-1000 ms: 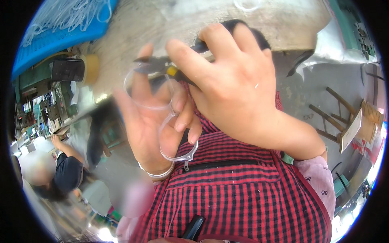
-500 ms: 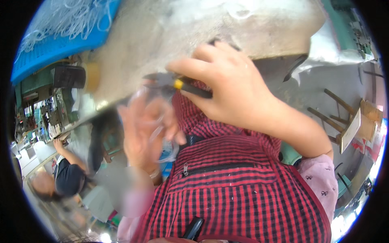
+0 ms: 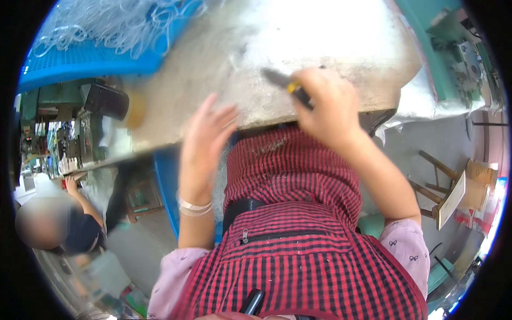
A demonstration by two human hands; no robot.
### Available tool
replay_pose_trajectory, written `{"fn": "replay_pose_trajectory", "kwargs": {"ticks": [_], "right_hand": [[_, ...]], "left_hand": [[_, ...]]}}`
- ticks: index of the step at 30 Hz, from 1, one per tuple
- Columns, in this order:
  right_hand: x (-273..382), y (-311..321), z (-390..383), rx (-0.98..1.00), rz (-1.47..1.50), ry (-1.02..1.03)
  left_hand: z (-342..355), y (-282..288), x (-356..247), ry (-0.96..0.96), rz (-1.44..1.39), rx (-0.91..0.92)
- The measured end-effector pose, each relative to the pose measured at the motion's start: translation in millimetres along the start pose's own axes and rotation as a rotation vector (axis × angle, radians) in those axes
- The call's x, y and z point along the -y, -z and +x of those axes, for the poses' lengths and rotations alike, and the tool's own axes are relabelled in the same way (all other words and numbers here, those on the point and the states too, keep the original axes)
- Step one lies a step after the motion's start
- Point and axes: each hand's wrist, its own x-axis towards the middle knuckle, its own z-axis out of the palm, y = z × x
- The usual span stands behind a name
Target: The person repeatedly picks up clear plastic eyeglass frames from a blue basket and uses pliers to trim small protrusions from the rims. The trimmed frames are placed on the table surface. The task is performed one frame at a time.
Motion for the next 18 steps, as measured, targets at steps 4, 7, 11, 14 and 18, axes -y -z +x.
{"fn": "replay_pose_trajectory", "kwargs": {"ticks": [4, 7, 11, 14, 18], "right_hand": [[71, 6, -20, 0.2, 0.261, 0.073], [71, 8, -26, 0.111, 0.521, -0.037], [47, 34, -9, 0.237, 0.179, 0.193], [56, 36, -4, 0.251, 0.135, 0.297], [62, 41, 2, 0.283, 0.016, 0.413]], "left_hand": [[28, -38, -8, 0.284, -0.571, -0.065], [33, -13, -6, 0.079, -0.554, 0.039], [31, 11, -44, 0.205, -0.612, 0.22], [33, 6, -61, 0.207, -0.475, 0.259], [32, 0, -70, 0.241, -0.417, 0.256]]}}
